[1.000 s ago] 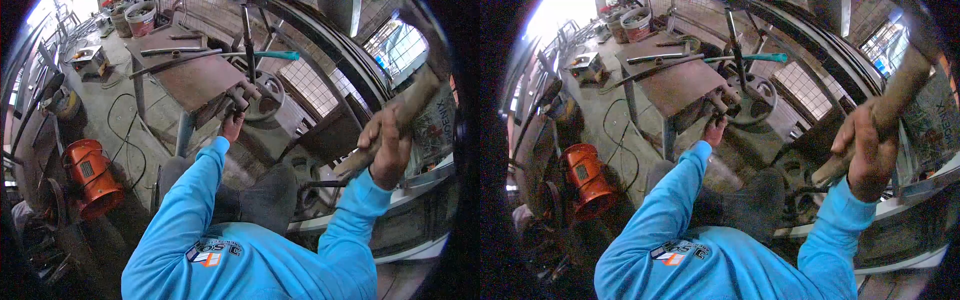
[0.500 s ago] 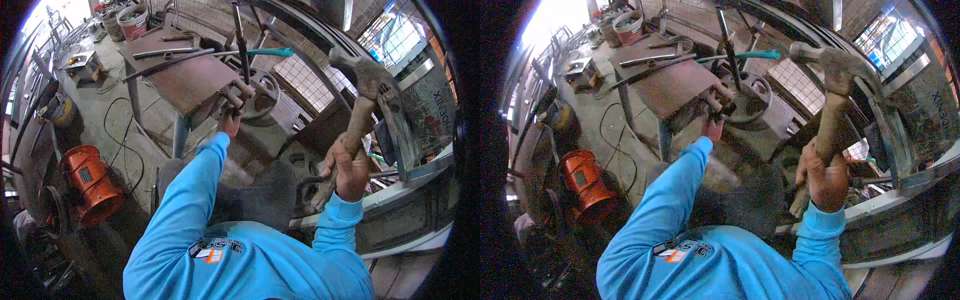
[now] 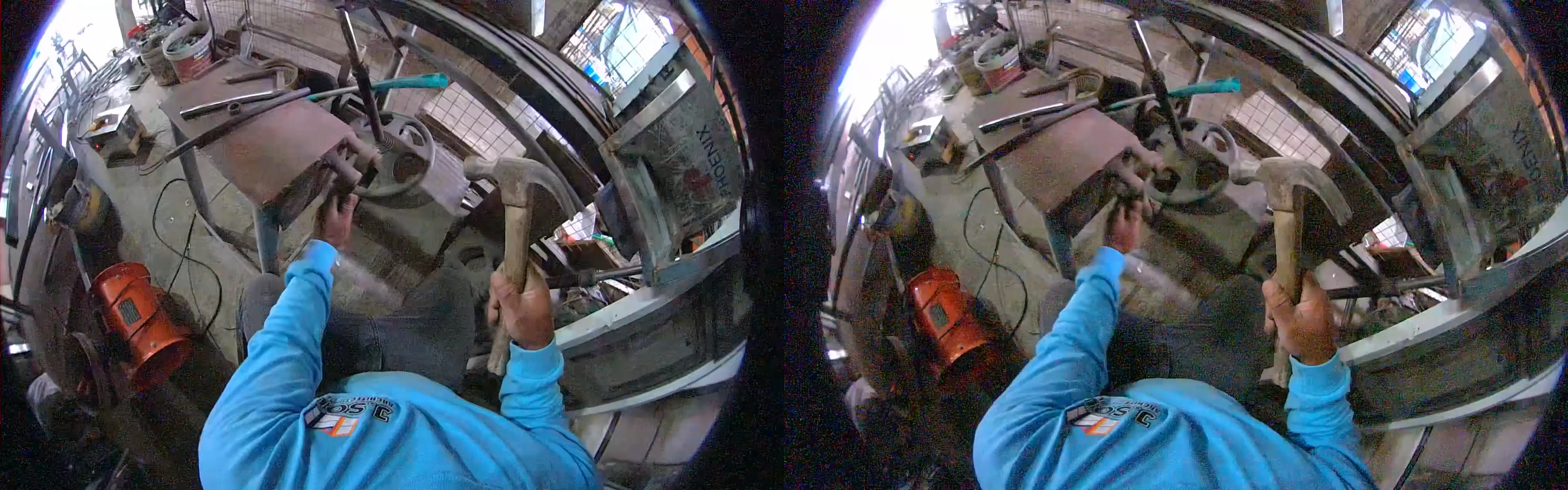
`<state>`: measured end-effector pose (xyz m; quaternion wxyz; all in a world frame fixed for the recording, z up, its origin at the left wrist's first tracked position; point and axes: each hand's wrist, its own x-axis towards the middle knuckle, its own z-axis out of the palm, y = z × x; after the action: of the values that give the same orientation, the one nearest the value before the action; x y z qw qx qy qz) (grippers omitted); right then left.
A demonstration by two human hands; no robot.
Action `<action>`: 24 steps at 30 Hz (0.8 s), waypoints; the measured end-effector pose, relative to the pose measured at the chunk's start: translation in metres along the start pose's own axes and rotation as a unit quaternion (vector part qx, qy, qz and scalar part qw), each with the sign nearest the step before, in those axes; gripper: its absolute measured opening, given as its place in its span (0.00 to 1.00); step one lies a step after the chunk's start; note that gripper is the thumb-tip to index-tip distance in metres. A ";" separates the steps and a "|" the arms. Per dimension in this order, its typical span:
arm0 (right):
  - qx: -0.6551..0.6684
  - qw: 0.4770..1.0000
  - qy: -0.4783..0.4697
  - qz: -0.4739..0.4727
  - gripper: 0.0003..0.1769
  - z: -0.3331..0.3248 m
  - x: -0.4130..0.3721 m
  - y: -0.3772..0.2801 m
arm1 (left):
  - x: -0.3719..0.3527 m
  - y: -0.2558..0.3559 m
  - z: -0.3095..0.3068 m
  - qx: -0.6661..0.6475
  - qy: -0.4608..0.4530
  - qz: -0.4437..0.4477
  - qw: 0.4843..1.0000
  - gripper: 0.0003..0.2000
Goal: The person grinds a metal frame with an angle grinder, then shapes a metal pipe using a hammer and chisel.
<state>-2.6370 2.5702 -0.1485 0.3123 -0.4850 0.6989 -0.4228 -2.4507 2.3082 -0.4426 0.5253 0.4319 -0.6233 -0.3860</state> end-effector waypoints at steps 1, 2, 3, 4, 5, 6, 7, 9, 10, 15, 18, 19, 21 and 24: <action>-0.028 0.999 -0.016 0.020 0.17 -0.006 -0.001 0.009 | 0.000 0.042 -0.021 0.029 -0.045 -0.043 0.998 0.27; -0.026 0.999 -0.016 0.034 0.17 -0.004 -0.005 0.010 | 0.002 0.074 -0.038 0.060 -0.086 -0.091 0.990 0.26; -0.024 0.999 -0.018 0.036 0.17 -0.001 -0.004 0.008 | 0.005 0.088 -0.049 0.090 -0.118 -0.131 0.980 0.26; -0.021 0.999 -0.018 0.032 0.17 0.001 -0.001 0.005 | 0.003 0.090 -0.051 0.130 -0.095 -0.115 0.980 0.26; -0.011 0.999 -0.016 0.049 0.18 0.005 0.001 0.009 | 0.002 0.092 -0.048 0.170 -0.073 -0.097 0.978 0.26; -0.013 0.999 -0.026 0.043 0.19 0.008 0.001 0.011 | 0.000 0.091 -0.046 0.207 -0.052 -0.081 0.974 0.26; -0.016 0.999 -0.035 0.035 0.19 0.011 0.004 0.012 | 0.001 0.067 -0.040 0.209 -0.044 -0.076 0.974 0.28; -0.071 0.995 -0.056 0.029 0.20 0.013 0.013 0.014 | 0.011 0.038 -0.039 0.222 -0.071 -0.030 0.972 0.29; -0.071 0.995 -0.059 0.027 0.21 0.016 0.014 0.010 | 0.012 0.027 -0.041 0.237 -0.082 -0.014 0.968 0.30; -0.136 0.986 -0.057 -0.081 0.22 0.030 0.041 -0.048 | 0.014 0.032 -0.041 0.188 -0.049 0.027 0.981 0.31; -0.181 0.967 -0.054 -0.174 0.21 -0.012 0.047 -0.109 | 0.012 0.044 -0.037 0.201 -0.039 0.015 0.979 0.30; -0.169 0.957 -0.020 -0.234 0.21 -0.031 0.050 -0.132 | 0.010 0.051 -0.039 0.221 -0.061 -0.021 0.973 0.30; -0.109 0.923 0.071 -0.363 0.21 -0.059 0.069 -0.180 | 0.007 0.018 -0.032 0.297 -0.074 0.017 0.952 0.26; -0.092 0.879 0.203 -0.422 0.20 -0.039 0.134 -0.185 | 0.012 -0.043 -0.010 0.342 -0.073 0.106 0.931 0.22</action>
<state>-2.6381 2.4236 0.0311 -0.0905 -0.6646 0.5115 -0.5371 -2.4357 2.2827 -0.4774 0.3367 0.4878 -0.7961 -0.1221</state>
